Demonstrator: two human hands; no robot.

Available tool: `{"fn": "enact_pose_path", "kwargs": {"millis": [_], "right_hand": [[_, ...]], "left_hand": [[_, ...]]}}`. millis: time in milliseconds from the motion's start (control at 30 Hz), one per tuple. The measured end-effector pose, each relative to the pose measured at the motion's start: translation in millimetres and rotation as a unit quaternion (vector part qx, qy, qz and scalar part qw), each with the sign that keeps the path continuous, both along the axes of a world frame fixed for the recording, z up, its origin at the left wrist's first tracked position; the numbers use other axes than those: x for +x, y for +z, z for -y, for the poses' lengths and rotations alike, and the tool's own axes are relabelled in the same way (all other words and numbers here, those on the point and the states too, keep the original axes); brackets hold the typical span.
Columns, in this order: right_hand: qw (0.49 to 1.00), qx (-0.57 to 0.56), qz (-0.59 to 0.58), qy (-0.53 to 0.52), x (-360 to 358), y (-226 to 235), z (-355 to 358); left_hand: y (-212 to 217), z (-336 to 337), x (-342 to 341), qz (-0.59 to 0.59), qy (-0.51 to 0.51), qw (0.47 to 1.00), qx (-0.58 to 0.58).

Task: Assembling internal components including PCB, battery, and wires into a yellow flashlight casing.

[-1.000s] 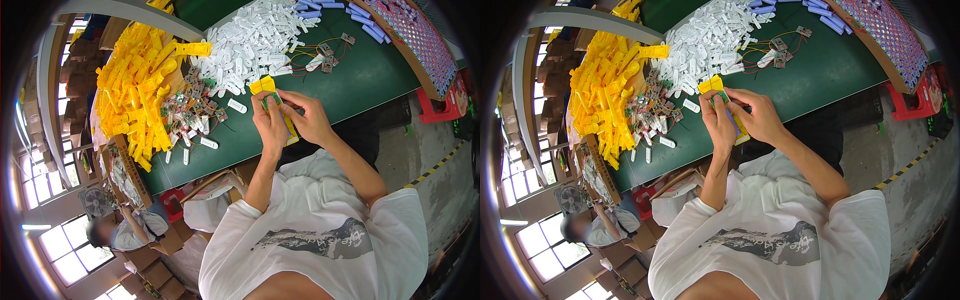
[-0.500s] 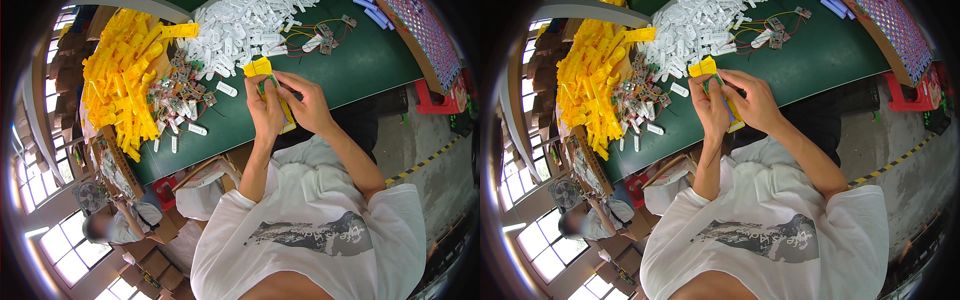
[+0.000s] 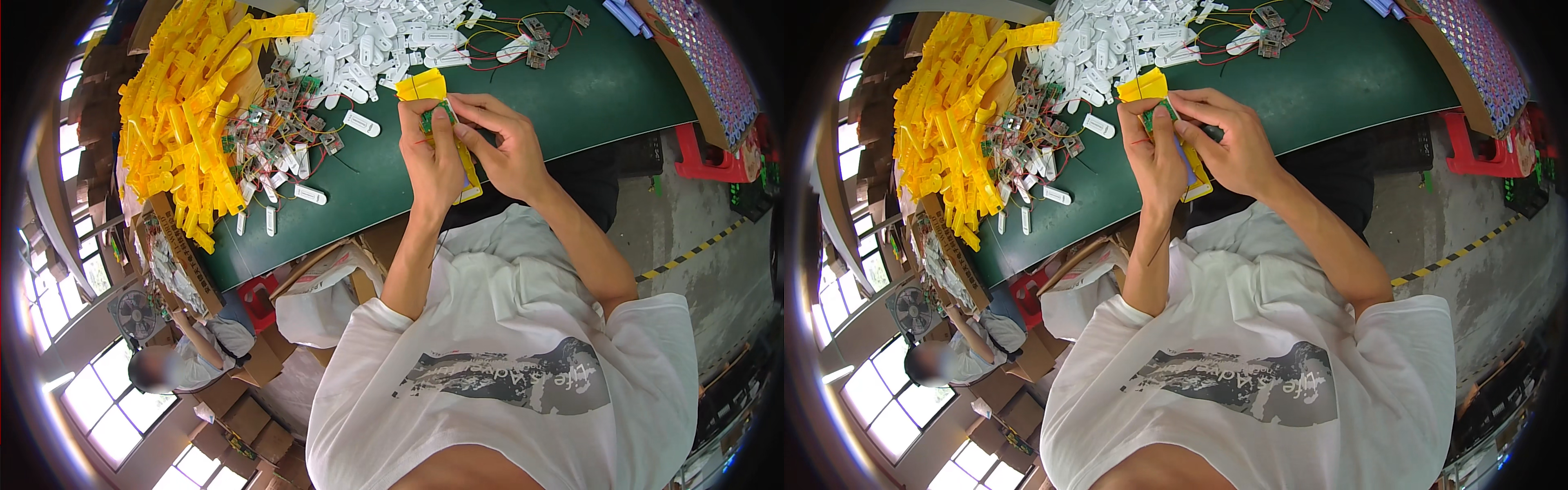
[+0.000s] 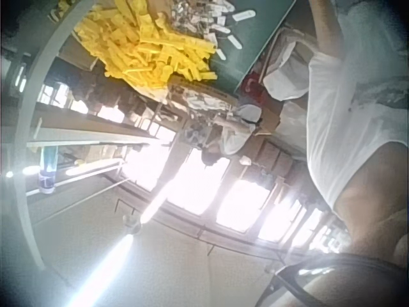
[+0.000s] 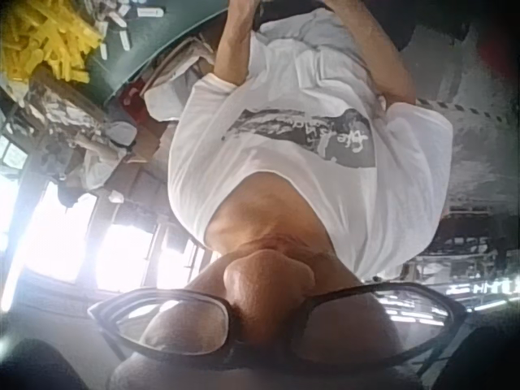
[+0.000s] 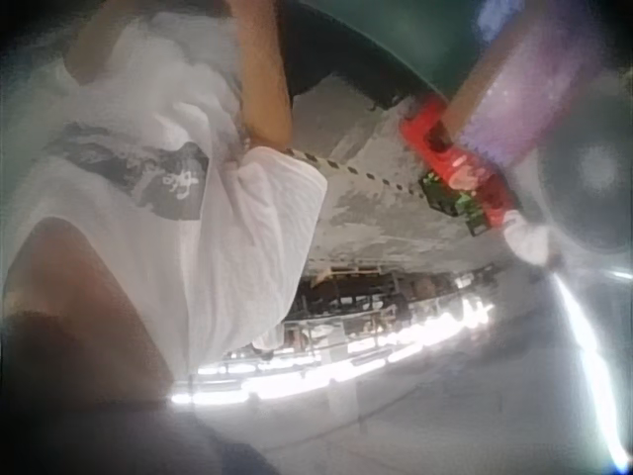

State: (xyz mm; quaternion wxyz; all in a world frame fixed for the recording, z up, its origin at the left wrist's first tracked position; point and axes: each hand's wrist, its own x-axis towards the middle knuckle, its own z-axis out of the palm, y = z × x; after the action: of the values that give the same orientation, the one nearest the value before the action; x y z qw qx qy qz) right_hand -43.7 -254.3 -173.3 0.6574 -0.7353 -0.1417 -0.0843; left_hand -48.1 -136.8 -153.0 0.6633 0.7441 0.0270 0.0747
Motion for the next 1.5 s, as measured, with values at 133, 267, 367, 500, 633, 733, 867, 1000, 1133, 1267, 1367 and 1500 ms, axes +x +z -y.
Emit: {"fn": "enact_pose_path", "kwargs": {"millis": [133, 267, 367, 500, 633, 733, 867, 1000, 1133, 1267, 1367, 1500], "right_hand": [[0.999, -0.018, 0.041, 0.000, 1.3, 10.1, -2.2], [0.998, -0.028, 0.049, 0.038, 8.7, 9.0, 7.1], [0.987, 0.138, -0.070, 0.036, -1.4, 7.3, 3.5], [0.994, 0.071, -0.056, -0.063, -12.0, -1.5, 12.0], [0.997, -0.063, 0.046, 0.017, -11.7, 11.5, 7.6], [0.988, -0.116, 0.091, 0.037, -12.4, 8.0, 8.6], [0.984, -0.167, 0.055, 0.039, -17.2, 5.3, 7.9], [0.969, -0.170, -0.062, 0.171, -44.2, -49.9, 6.1], [0.988, -0.058, -0.074, 0.123, -36.9, -81.8, -1.7], [0.990, 0.035, -0.093, 0.096, -57.2, -75.1, 8.0], [0.972, -0.203, 0.102, 0.066, -24.7, -32.4, 8.1], [0.963, -0.223, 0.152, 0.026, -11.3, 4.8, -3.2]], "left_hand": [[2.6, -4.0, 1.2, 0.030, 0.009, 0.999, 0.015], [-9.2, -10.3, 7.1, 0.069, 0.010, 0.997, 0.032], [10.4, -1.2, 32.6, -0.007, 0.007, 0.991, -0.130], [82.8, 17.9, 120.4, -0.052, 0.014, 0.995, -0.088], [104.0, 17.3, 278.5, 0.043, 0.000, 0.999, -0.030], [70.0, 8.6, 402.3, 0.025, 0.029, 0.997, 0.067], [29.7, -2.7, 514.3, 0.013, 0.064, 0.986, 0.155], [-11.4, -17.4, 577.7, 0.032, 0.074, 0.966, 0.246], [-28.7, -11.4, 603.0, -0.055, 0.119, 0.874, 0.467], [-25.1, -22.6, 605.8, -0.078, 0.069, 0.936, 0.336], [-4.8, -63.2, 586.2, -0.026, 0.029, 0.990, 0.134], [52.6, -74.8, 503.1, -0.170, -0.132, 0.971, 0.102]]}}
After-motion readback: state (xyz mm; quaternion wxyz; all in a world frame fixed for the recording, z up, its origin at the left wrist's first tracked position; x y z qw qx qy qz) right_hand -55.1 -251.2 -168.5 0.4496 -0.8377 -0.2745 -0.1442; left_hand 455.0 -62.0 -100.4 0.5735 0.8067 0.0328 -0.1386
